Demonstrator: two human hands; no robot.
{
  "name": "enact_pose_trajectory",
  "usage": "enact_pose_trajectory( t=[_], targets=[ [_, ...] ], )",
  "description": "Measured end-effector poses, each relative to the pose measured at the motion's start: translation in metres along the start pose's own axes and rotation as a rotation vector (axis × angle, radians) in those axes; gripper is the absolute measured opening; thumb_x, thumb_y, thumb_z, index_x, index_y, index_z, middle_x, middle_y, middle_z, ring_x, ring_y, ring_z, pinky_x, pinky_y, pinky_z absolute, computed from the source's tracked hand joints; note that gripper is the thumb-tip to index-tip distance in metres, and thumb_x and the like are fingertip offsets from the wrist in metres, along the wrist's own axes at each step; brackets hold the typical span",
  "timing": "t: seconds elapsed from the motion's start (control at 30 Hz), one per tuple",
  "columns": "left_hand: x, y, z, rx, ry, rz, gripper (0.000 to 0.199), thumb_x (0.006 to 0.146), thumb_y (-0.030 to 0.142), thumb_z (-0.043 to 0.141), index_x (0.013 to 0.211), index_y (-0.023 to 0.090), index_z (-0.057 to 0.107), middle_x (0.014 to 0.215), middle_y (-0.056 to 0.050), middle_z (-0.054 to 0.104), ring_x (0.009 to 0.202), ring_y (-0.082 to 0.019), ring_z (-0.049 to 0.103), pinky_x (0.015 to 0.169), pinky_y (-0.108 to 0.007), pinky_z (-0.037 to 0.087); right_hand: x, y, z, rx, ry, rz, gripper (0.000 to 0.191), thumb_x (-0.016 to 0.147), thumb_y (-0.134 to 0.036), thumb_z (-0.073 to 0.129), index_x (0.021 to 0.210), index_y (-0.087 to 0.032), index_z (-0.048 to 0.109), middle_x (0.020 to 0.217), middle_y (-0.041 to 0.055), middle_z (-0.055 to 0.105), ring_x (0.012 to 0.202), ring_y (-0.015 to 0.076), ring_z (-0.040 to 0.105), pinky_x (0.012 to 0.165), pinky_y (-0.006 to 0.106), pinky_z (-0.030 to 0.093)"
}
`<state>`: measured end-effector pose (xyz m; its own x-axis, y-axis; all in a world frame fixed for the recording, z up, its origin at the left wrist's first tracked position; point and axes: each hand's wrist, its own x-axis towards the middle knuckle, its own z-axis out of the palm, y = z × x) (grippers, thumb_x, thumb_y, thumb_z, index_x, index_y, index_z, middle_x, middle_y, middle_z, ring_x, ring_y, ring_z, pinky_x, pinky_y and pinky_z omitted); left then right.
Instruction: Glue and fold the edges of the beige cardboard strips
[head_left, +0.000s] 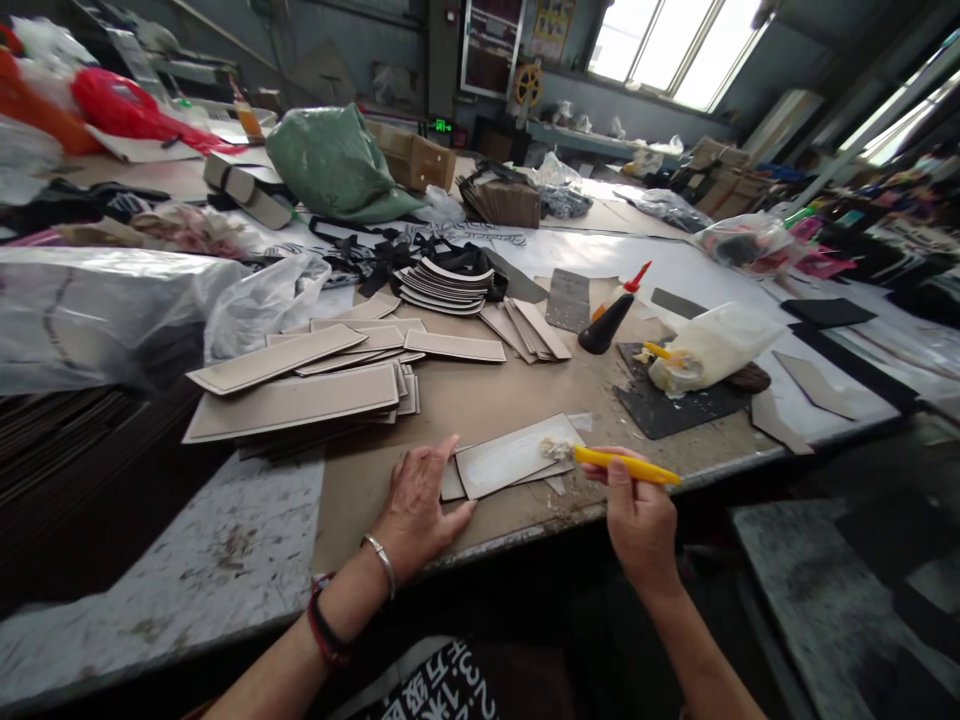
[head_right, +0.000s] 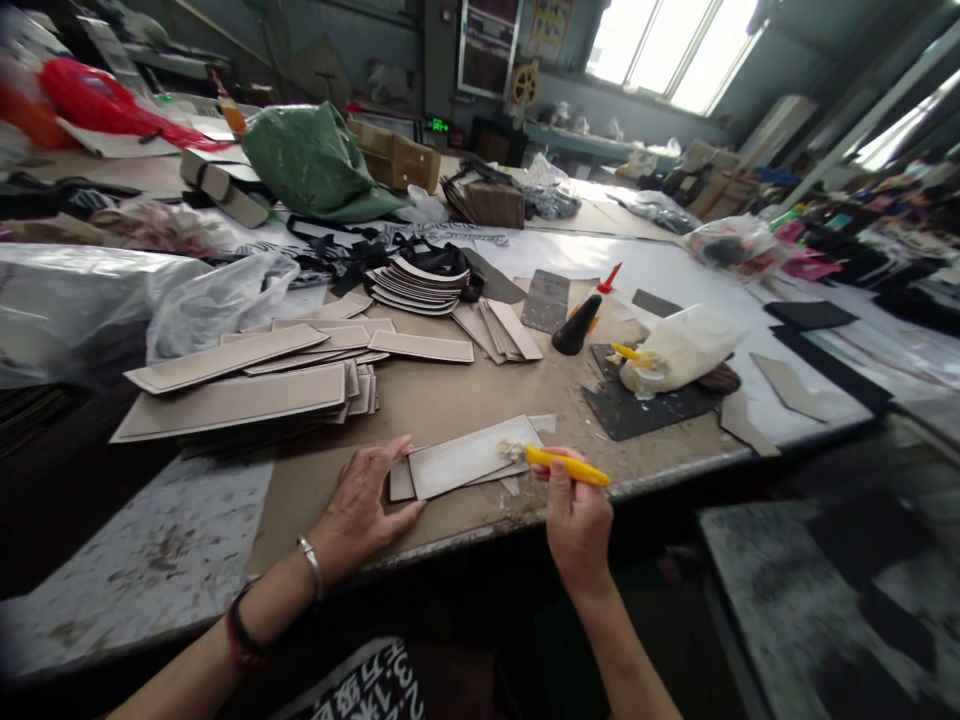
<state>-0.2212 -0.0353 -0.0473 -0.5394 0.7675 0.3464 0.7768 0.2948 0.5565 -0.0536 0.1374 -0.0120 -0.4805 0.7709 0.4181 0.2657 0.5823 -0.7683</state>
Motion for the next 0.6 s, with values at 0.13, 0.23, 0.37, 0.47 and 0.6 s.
enact_pose_trajectory(
  t=[0.13,0.23,0.37,0.47,0.6],
  targets=[
    [0.000,0.001,0.000,-0.003,0.009,-0.007,0.066,0.069,0.022,0.062,0.129,0.020,0.034,0.112,-0.009,0.055,0.102,-0.027,0.047,0.091,-0.045,0.039,0.024,0.013,-0.016,-0.144,0.082,-0.122,0.025,0.094,-0.036,0.040,0.093,-0.017,0.057,0.085,0.0079,0.065,0.069,0.0186,0.065,0.067,0.033,0.053],
    [-0.001,0.001,-0.001,-0.033,0.005,-0.007,0.066,0.069,0.021,0.061,0.129,0.021,0.034,0.112,-0.009,0.054,0.102,-0.026,0.047,0.091,-0.046,0.039,0.030,0.012,-0.014,-0.215,0.065,-0.313,0.020,0.094,-0.028,0.040,0.098,-0.016,0.056,0.088,0.0083,0.064,0.078,0.0193,0.064,0.073,0.034,0.053],
    [0.000,-0.002,-0.003,-0.078,-0.015,-0.030,0.065,0.071,0.021,0.060,0.130,0.020,0.033,0.113,-0.010,0.052,0.103,-0.026,0.047,0.092,-0.047,0.041,0.025,0.010,0.003,-0.244,-0.057,-0.585,0.019,0.093,-0.019,0.042,0.109,-0.016,0.052,0.097,0.0101,0.061,0.095,0.0212,0.059,0.082,0.037,0.051],
    [0.003,-0.005,-0.007,-0.112,-0.039,-0.036,0.067,0.071,0.019,0.060,0.131,0.021,0.030,0.115,-0.011,0.050,0.106,-0.026,0.046,0.094,-0.047,0.042,0.026,-0.002,0.014,-0.178,-0.170,-0.684,0.023,0.093,-0.015,0.041,0.114,-0.017,0.049,0.100,0.0096,0.060,0.098,0.0195,0.058,0.083,0.033,0.051],
    [0.008,-0.009,-0.014,-0.143,-0.065,-0.030,0.069,0.070,0.016,0.058,0.132,0.022,0.028,0.116,-0.010,0.049,0.109,-0.024,0.047,0.096,-0.044,0.043,0.055,-0.035,0.013,-0.113,-0.244,-0.694,0.018,0.092,-0.017,0.039,0.106,-0.019,0.051,0.094,0.0076,0.060,0.093,0.0180,0.058,0.082,0.031,0.049]
  ],
)
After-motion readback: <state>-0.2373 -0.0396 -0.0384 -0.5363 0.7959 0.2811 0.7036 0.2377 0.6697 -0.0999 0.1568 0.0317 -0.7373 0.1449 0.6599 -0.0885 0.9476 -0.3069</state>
